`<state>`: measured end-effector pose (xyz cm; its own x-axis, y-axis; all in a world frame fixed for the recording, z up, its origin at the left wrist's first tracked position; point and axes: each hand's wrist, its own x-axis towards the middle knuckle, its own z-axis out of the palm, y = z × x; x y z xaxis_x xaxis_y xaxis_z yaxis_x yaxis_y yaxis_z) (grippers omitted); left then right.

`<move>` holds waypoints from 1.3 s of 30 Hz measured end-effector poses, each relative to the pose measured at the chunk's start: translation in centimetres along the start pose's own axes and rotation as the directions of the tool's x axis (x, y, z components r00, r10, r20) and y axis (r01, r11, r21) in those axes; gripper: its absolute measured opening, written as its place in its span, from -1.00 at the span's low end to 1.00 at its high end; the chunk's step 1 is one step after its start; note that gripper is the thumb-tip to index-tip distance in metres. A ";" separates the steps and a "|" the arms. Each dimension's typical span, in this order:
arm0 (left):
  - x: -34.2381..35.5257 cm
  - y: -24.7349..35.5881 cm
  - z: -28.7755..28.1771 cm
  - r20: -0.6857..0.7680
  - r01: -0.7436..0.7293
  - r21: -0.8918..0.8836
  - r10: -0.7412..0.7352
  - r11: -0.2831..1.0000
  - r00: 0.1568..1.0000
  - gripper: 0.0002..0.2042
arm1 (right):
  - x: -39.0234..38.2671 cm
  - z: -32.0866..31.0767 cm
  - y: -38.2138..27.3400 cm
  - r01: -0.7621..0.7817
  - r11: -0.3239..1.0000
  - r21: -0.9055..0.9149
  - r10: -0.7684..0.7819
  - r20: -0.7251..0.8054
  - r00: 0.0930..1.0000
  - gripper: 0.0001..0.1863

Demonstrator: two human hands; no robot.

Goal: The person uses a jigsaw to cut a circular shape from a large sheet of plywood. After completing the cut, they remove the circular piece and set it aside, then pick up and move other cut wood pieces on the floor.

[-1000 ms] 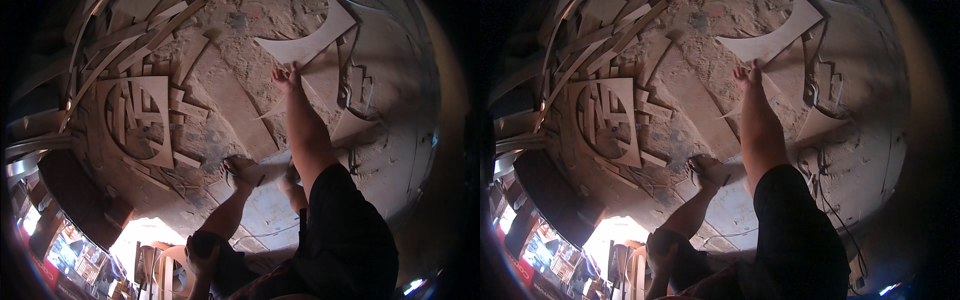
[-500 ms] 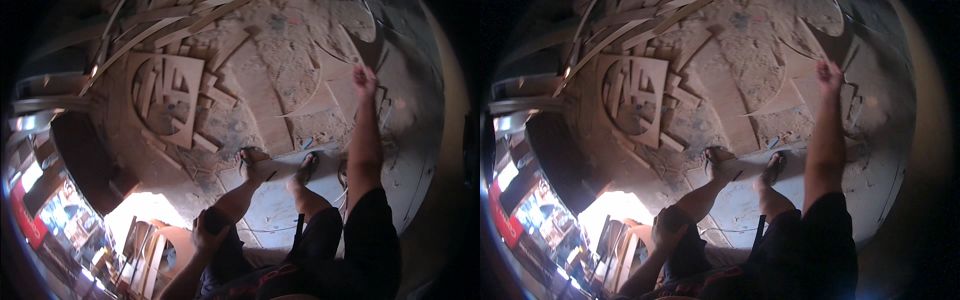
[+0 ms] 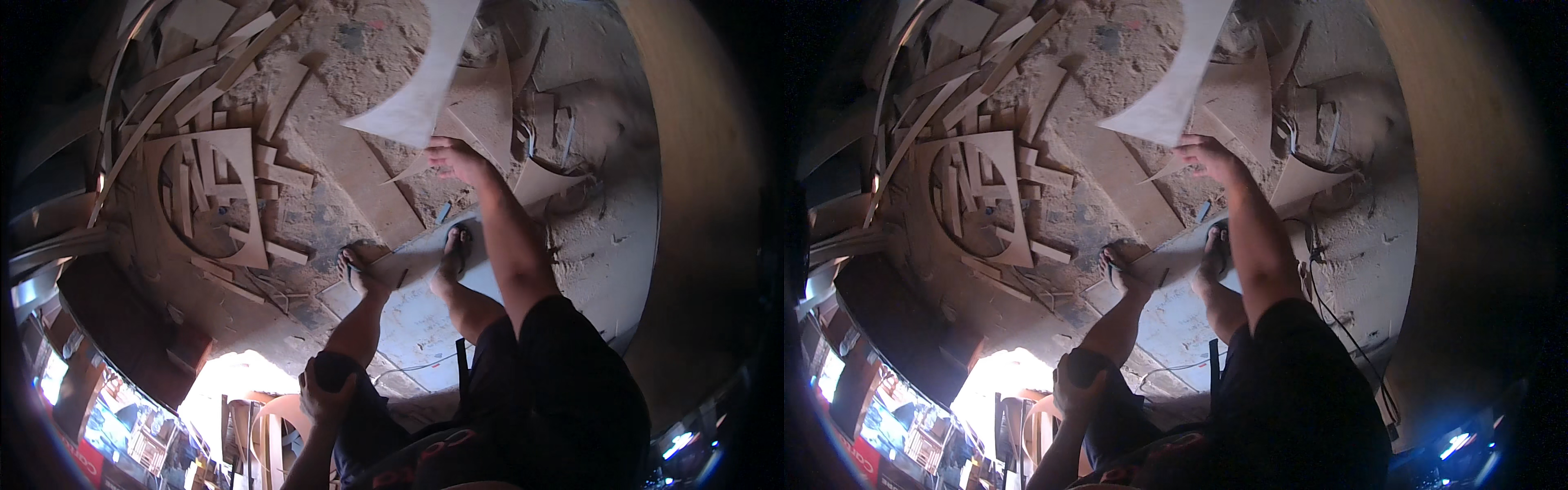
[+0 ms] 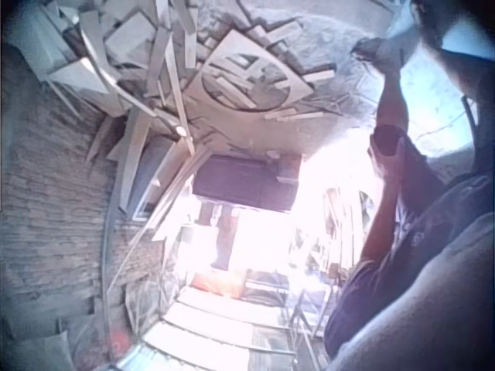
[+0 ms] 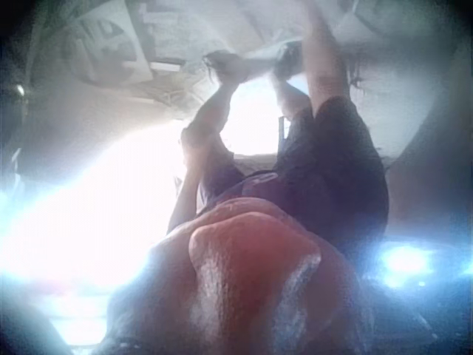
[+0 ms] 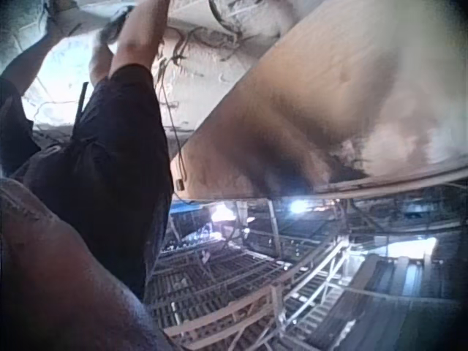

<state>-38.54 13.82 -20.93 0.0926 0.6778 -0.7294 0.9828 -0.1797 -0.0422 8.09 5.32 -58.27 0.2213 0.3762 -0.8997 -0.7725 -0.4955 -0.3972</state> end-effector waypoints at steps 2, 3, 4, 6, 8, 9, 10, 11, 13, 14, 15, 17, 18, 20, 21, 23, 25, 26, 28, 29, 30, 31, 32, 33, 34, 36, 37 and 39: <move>0.0 -0.1 0.0 -0.013 0.004 0.025 -0.004 1.000 1.000 -0.02 | 2.0 0.0 1.2 0.055 0.996 0.072 -0.029 -0.316 0.948 -0.61; 0.0 -0.1 -0.1 -0.005 0.006 0.035 -0.006 0.999 1.000 -0.02 | 3.2 -0.3 2.2 -0.037 0.986 0.163 0.102 -0.415 0.904 -0.59; -0.1 -0.1 -0.1 0.001 0.010 0.054 -0.010 0.999 1.000 -0.02 | 4.2 -1.0 3.6 -0.107 0.958 0.265 0.226 -0.475 0.851 -0.56; -0.1 -0.2 -0.1 0.006 -0.013 0.013 0.013 1.000 1.000 -0.02 | 6.1 -2.1 6.5 -0.161 0.908 0.387 0.347 -0.479 0.806 -0.52; -0.1 -0.4 0.1 0.002 -0.026 0.003 0.026 1.000 1.000 -0.02 | 7.7 -1.9 8.9 -0.169 0.883 0.437 0.359 -0.400 0.843 -0.51; -0.2 -0.5 0.1 0.003 -0.031 0.013 0.031 0.999 1.000 -0.01 | 8.4 -1.6 9.6 -0.150 0.879 0.452 0.330 -0.353 0.875 -0.48; -0.2 -0.7 0.2 0.004 -0.036 0.023 0.036 0.999 0.999 -0.01 | 9.0 -1.1 9.9 -0.145 0.869 0.474 0.322 -0.318 0.892 -0.46; -0.3 -0.9 0.2 -0.002 -0.039 0.030 0.039 0.999 0.999 -0.01 | 9.5 -0.4 9.9 -0.130 0.859 0.495 0.299 -0.279 0.913 -0.44; -0.3 -1.1 0.2 -0.013 -0.055 0.045 0.056 0.997 0.998 -0.01 | 9.4 0.7 9.3 -0.084 0.830 0.552 0.288 -0.294 0.911 -0.34; -0.3 -1.1 0.2 -0.013 -0.057 0.042 0.057 0.998 0.998 -0.01 | 9.0 1.1 8.7 -0.067 0.815 0.575 0.281 -0.291 0.914 -0.31; -0.3 -1.1 0.1 -0.014 -0.063 0.042 0.063 0.997 0.998 -0.01 | 8.4 1.3 7.9 -0.043 0.799 0.600 0.281 -0.309 0.909 -0.28; -0.2 -0.9 0.1 -0.012 -0.074 0.028 0.074 0.997 0.997 -0.01 | 6.5 1.8 6.3 0.032 0.811 0.584 0.224 -0.360 0.906 -0.24; -0.2 -0.6 0.2 -0.010 -0.077 0.015 0.078 0.997 0.997 -0.01 | 5.2 1.8 5.4 0.075 0.815 0.574 0.197 -0.397 0.896 -0.23; -0.3 0.0 0.3 -0.012 -0.087 0.004 0.088 0.996 0.996 -0.02 | 2.2 1.3 3.5 0.176 0.884 0.433 0.007 -0.389 0.921 -0.27; -0.4 0.4 0.4 -0.017 -0.093 0.006 0.093 0.996 0.996 -0.02 | 0.7 1.1 2.5 0.229 0.905 0.359 -0.084 -0.376 0.923 -0.29; -0.7 1.2 0.5 -0.013 -0.077 0.011 0.077 0.997 0.997 -0.03 | -2.0 1.1 0.8 0.341 0.885 0.317 -0.134 -0.528 0.838 -0.41; -1.0 2.0 0.6 0.000 -0.039 0.032 0.039 0.999 0.999 -0.04 | -5.2 0.7 0.0 0.459 0.873 0.164 -0.268 -0.624 0.734 -0.51; -1.1 2.3 0.7 0.009 -0.036 0.034 0.036 0.999 0.999 -0.04 | -7.0 0.5 0.0 0.514 0.857 0.038 -0.379 -0.631 0.677 -0.55; -1.5 2.9 0.7 0.015 -0.005 0.098 0.003 0.995 1.000 -0.04 | -10.4 0.7 0.1 0.502 0.856 -0.121 -0.438 -0.686 0.581 -0.66; -1.6 3.1 0.7 0.021 -0.009 0.085 0.007 0.996 1.000 -0.04 | -12.3 0.8 0.2 0.511 0.853 -0.108 -0.434 -0.690 0.579 -0.63; -1.8 3.4 0.7 0.032 0.003 0.092 -0.006 0.996 0.999 -0.04 | -14.3 0.9 0.4 0.500 0.862 -0.078 -0.402 -0.705 0.584 -0.59; -1.9 3.6 0.7 0.039 0.027 0.113 -0.031 0.993 0.999 -0.04 | -16.3 1.0 0.4 0.457 0.889 -0.038 -0.333 -0.737 0.588 -0.56; -2.1 3.9 0.8 0.056 0.032 0.112 -0.039 0.993 0.998 -0.05 | -18.3 1.0 0.6 0.498 0.860 0.111 -0.302 -0.676 0.672 -0.54; -2.3 4.1 0.9 0.070 0.050 0.128 -0.059 0.991 0.996 -0.07 | -20.2 1.1 0.8 0.484 0.833 0.269 -0.238 -0.616 0.751 -0.52; -2.4 4.2 1.0 0.082 0.068 0.152 -0.081 0.986 0.993 -0.08 | -21.5 1.0 0.8 0.461 0.775 0.433 -0.208 -0.514 0.832 -0.50; -2.6 4.3 1.2 0.105 0.065 0.156 -0.082 0.986 0.991 -0.08 | -23.1 0.7 0.4 0.331 0.742 0.582 -0.085 -0.409 0.909 -0.48; -2.7 4.4 1.2 0.105 0.065 0.173 -0.084 0.983 0.991 -0.09 | -23.6 0.7 0.3 0.273 0.708 0.651 -0.059 -0.331 0.942 -0.46; -2.8 4.4 1.4 0.107 0.049 0.167 -0.067 0.985 0.992 -0.07 | -24.1 1.1 0.5 0.213 0.669 0.712 -0.027 -0.262 0.965 -0.50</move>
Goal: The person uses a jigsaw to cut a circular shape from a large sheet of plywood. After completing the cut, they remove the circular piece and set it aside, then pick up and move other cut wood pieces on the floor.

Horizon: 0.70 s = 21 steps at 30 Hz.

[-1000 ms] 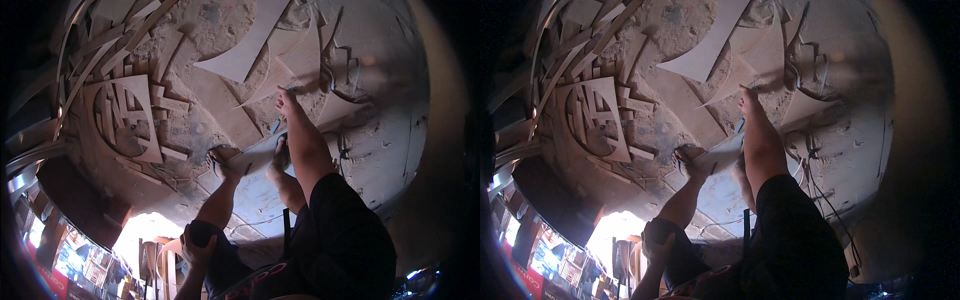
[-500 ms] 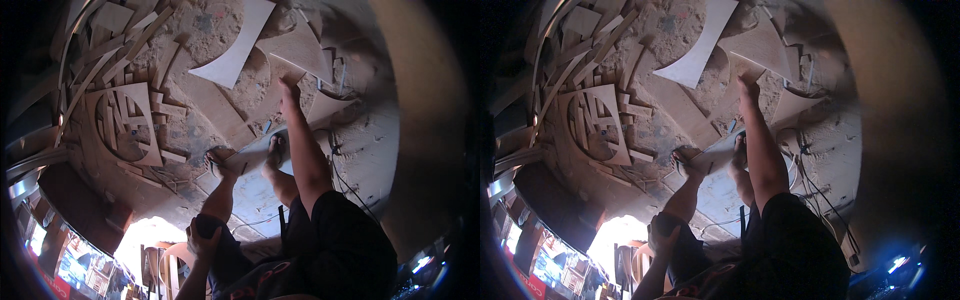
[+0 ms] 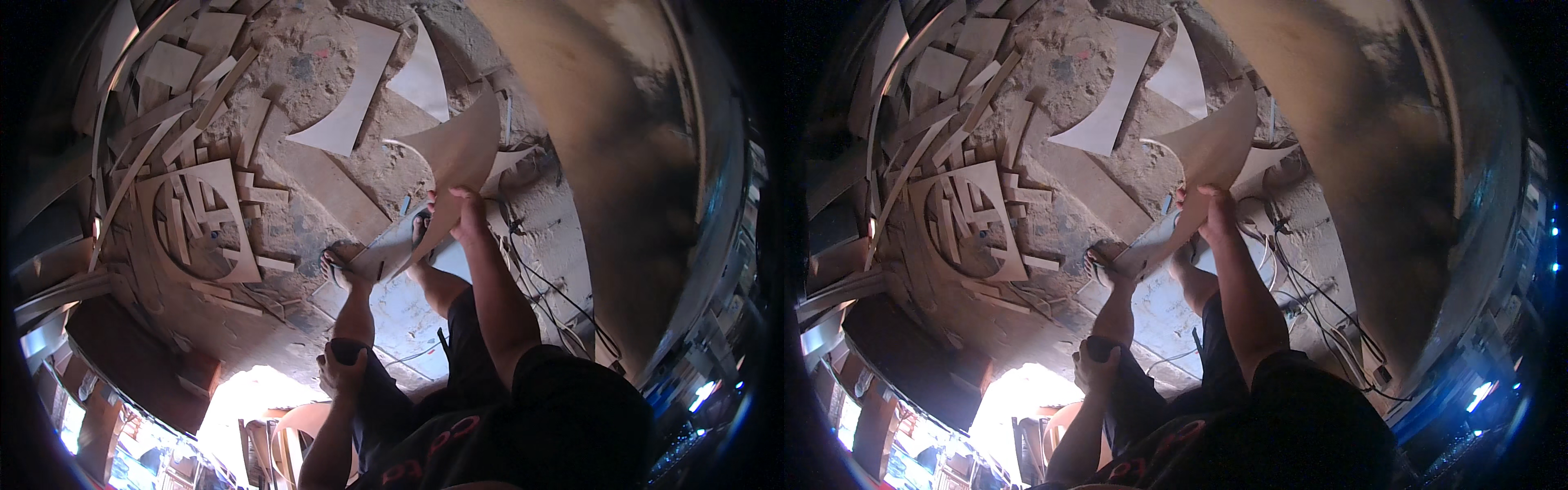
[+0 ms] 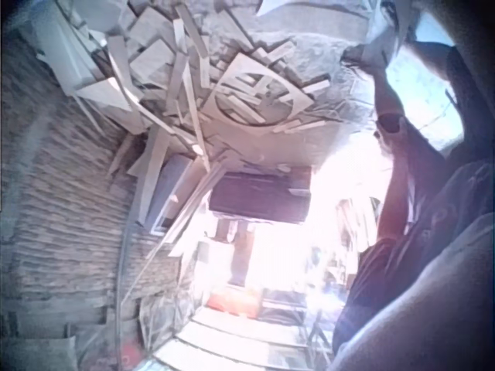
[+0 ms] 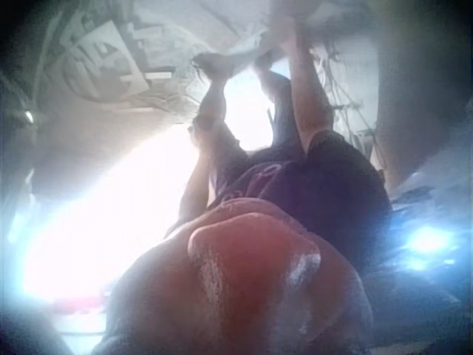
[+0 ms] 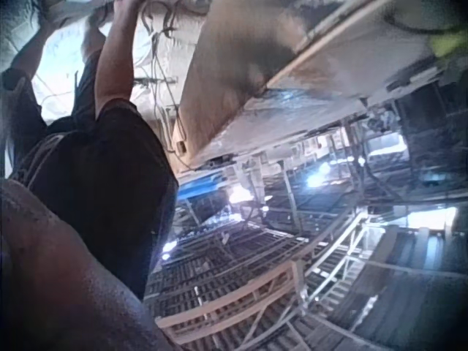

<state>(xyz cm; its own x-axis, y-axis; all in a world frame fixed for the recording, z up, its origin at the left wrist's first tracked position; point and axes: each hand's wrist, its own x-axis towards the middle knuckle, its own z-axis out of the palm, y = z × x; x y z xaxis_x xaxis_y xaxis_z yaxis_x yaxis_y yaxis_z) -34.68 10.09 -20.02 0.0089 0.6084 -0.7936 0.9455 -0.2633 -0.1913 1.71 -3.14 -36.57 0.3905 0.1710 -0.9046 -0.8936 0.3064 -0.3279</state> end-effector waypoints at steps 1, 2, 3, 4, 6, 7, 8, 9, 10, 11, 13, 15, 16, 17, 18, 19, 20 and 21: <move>-0.1 0.1 0.1 0.002 0.001 0.007 -0.001 1.000 1.000 -0.07 | -0.2 0.2 0.5 -0.024 1.000 -0.003 0.024 -0.014 1.000 -0.50; -0.3 0.1 0.3 -0.001 0.009 0.003 -0.009 1.000 1.000 -0.08 | -0.6 0.4 1.1 -0.059 0.998 -0.012 0.058 -0.068 0.996 -0.51; -0.4 0.2 0.4 0.004 0.026 0.006 -0.026 1.000 1.000 -0.10 | -1.1 0.7 2.0 -0.040 0.999 -0.028 0.036 -0.134 0.990 -0.52; -0.5 0.3 0.6 0.002 0.032 0.011 -0.032 0.999 0.999 -0.11 | -1.9 0.9 2.9 -0.077 0.997 -0.004 0.076 -0.167 0.983 -0.51; -0.8 0.5 0.9 -0.002 0.027 0.025 -0.027 0.999 1.000 -0.13 | -3.5 1.4 4.4 -0.142 0.988 0.061 0.151 -0.184 0.971 -0.50; -0.8 0.6 1.0 -0.017 0.019 0.035 -0.018 0.999 1.000 -0.14 | -4.5 1.6 5.3 -0.124 0.991 0.040 0.130 -0.186 0.974 -0.50; -0.8 0.6 1.2 -0.011 0.021 0.031 -0.020 0.999 1.000 -0.14 | -5.5 1.8 6.3 -0.099 0.995 0.013 0.100 -0.202 0.974 -0.50; -0.7 0.6 1.5 -0.016 0.024 0.030 -0.024 0.999 1.000 -0.14 | -6.3 1.8 6.8 -0.077 0.997 -0.011 0.073 -0.206 0.976 -0.49; -0.6 0.4 1.7 -0.014 0.035 0.031 -0.034 0.999 0.999 -0.14 | -6.8 1.7 7.1 -0.081 0.996 -0.037 0.072 -0.207 0.976 -0.51; -0.5 0.2 2.0 -0.013 0.027 0.041 -0.027 0.999 1.000 -0.14 | -7.2 1.6 7.4 -0.089 0.994 -0.060 0.075 -0.197 0.977 -0.52; -0.2 -0.3 2.6 -0.007 0.034 0.063 -0.033 0.997 0.999 -0.14 | -7.6 1.0 7.4 -0.133 0.989 -0.064 0.115 -0.224 0.968 -0.59; 0.1 -0.9 3.1 -0.017 0.012 0.047 -0.011 0.999 1.000 -0.14 | -7.7 0.3 6.9 -0.172 0.982 -0.080 0.155 -0.178 0.972 -0.59; 0.2 -1.1 3.4 -0.022 0.009 0.048 -0.008 0.999 1.000 -0.13 | -7.8 0.0 6.7 -0.195 0.977 -0.091 0.179 -0.162 0.971 -0.60; 0.3 -1.2 3.5 -0.024 -0.007 0.042 0.008 0.999 1.000 -0.13 | -7.9 -0.1 6.5 -0.186 0.978 -0.098 0.167 -0.177 0.970 -0.63; 0.4 -1.2 3.7 -0.022 -0.011 0.040 0.012 0.999 1.000 -0.13 | -8.1 -0.2 6.4 -0.145 0.982 -0.119 0.121 -0.191 0.974 -0.65; 0.4 -1.3 3.7 -0.003 -0.002 0.037 0.002 0.999 1.000 -0.13 | -8.3 -0.3 6.3 -0.116 0.982 -0.146 0.087 -0.192 0.978 -0.67; 0.4 -1.2 3.6 -0.013 -0.010 0.048 0.010 0.999 1.000 -0.13 | -8.5 -0.2 6.2 -0.083 0.980 -0.182 0.041 -0.223 0.974 -0.68; 0.4 -1.1 3.5 -0.005 -0.005 0.058 0.005 0.998 1.000 -0.13 | -8.9 0.0 6.4 -0.035 0.981 -0.189 -0.017 -0.266 0.964 -0.77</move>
<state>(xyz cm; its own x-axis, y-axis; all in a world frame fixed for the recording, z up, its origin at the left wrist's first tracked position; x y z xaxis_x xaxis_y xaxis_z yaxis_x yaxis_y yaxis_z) -36.87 8.00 -22.09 0.0154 0.6104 -0.7920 0.9251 -0.3094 -0.2204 -7.52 -2.66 -30.61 0.3325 -0.0895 -0.9389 -0.9326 0.1172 -0.3414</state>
